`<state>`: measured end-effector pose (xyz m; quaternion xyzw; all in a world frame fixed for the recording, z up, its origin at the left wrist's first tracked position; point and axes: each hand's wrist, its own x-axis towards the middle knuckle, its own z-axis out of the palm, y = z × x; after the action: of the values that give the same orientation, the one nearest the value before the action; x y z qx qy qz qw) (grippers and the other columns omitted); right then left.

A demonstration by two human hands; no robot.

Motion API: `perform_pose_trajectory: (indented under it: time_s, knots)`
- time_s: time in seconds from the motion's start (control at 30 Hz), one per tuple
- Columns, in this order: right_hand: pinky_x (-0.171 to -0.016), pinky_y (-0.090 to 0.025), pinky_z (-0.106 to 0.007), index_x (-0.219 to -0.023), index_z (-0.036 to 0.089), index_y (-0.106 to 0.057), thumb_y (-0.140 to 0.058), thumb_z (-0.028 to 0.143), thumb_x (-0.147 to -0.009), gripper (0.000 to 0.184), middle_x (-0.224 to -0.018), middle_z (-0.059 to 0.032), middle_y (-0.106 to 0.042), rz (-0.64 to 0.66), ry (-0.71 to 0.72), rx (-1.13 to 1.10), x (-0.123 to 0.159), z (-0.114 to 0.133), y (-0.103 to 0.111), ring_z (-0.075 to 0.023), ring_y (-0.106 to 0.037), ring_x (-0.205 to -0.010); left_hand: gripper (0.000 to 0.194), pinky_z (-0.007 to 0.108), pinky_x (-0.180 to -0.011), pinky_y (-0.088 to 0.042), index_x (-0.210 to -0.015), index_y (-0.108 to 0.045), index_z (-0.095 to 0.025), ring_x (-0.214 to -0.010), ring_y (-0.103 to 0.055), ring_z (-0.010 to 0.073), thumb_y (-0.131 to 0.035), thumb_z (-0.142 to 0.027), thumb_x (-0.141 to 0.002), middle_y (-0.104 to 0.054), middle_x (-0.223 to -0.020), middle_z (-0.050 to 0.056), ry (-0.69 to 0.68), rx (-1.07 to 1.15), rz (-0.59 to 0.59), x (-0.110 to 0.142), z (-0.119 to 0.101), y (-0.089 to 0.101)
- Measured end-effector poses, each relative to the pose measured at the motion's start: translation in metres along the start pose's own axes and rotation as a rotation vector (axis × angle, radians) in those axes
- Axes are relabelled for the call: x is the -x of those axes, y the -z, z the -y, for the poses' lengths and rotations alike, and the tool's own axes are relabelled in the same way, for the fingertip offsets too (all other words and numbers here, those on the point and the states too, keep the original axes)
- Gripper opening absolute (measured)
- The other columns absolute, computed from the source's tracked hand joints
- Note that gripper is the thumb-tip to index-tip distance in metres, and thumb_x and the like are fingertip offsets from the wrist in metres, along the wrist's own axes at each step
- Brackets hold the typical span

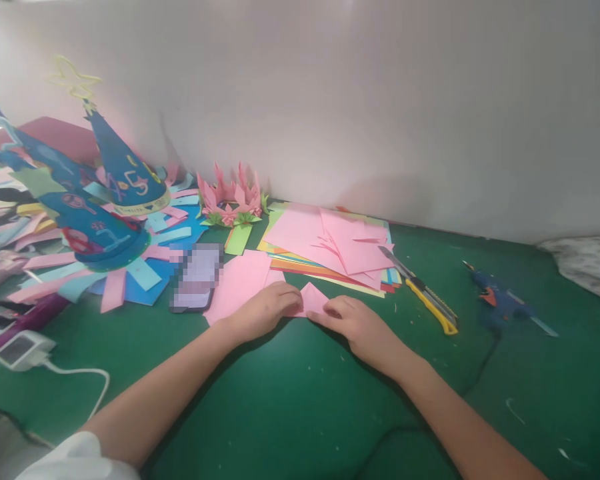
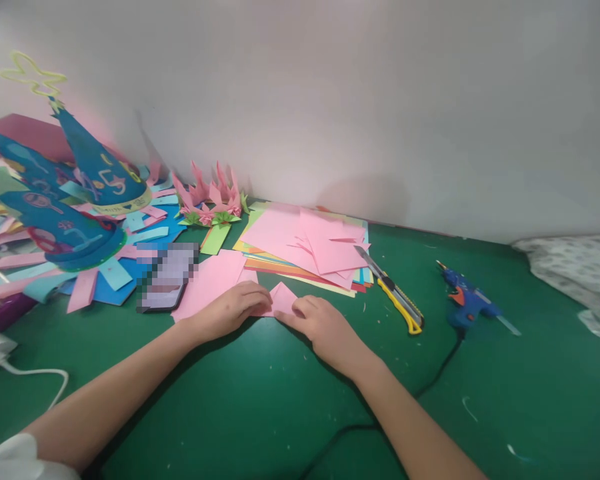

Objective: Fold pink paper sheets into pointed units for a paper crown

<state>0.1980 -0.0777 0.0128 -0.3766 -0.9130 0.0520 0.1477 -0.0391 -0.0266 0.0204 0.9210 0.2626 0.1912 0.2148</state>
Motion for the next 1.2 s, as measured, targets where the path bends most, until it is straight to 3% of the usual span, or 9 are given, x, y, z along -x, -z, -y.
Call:
perform_pose_trajectory:
  time_s: [0.27,0.5,0.77,1.2]
  knots:
    - [-0.063,-0.032,-0.031,-0.14,0.031,-0.035,-0.037,-0.001,-0.081,0.068,-0.081,-0.0047,-0.051,0.084,0.022,0.196,-0.01,0.012,-0.003,-0.0194,-0.04,-0.072,0.021,0.029,-0.084,-0.045,-0.096,-0.064,-0.019,-0.091,-0.06,0.0153,-0.043,-0.019,-0.092,-0.067,-0.097,0.005,0.058,0.164,0.005,0.0,0.011,0.001]
    - [-0.062,-0.03,-0.032,-0.132,0.031,-0.047,-0.042,0.002,-0.081,0.059,-0.08,-0.0062,-0.052,0.09,-0.012,0.26,-0.017,0.024,-0.003,-0.0196,-0.039,-0.071,0.019,0.026,-0.083,-0.044,-0.097,-0.065,-0.02,-0.09,-0.06,0.0139,-0.047,-0.018,-0.091,-0.068,-0.097,0.004,0.088,0.213,-0.003,0.001,0.013,0.005]
    - [-0.065,-0.034,-0.031,-0.13,0.034,-0.049,-0.044,0.006,-0.085,0.053,-0.082,-0.0057,-0.052,0.108,-0.074,0.211,-0.017,0.025,-0.003,-0.0194,-0.041,-0.074,0.027,0.031,-0.092,-0.039,-0.116,-0.059,-0.026,-0.102,-0.054,0.0154,-0.051,-0.022,-0.09,-0.066,-0.11,0.003,0.028,0.192,0.115,0.009,0.015,0.019]
    - [-0.064,-0.032,-0.031,-0.129,0.033,-0.051,-0.047,0.007,-0.085,0.051,-0.082,-0.0058,-0.051,0.098,-0.079,0.232,-0.017,0.025,-0.005,-0.0191,-0.039,-0.074,0.03,0.035,-0.097,-0.038,-0.119,-0.055,-0.023,-0.107,-0.053,0.0182,-0.052,-0.022,-0.089,-0.062,-0.115,0.005,0.016,0.257,0.128,0.011,0.015,0.02]
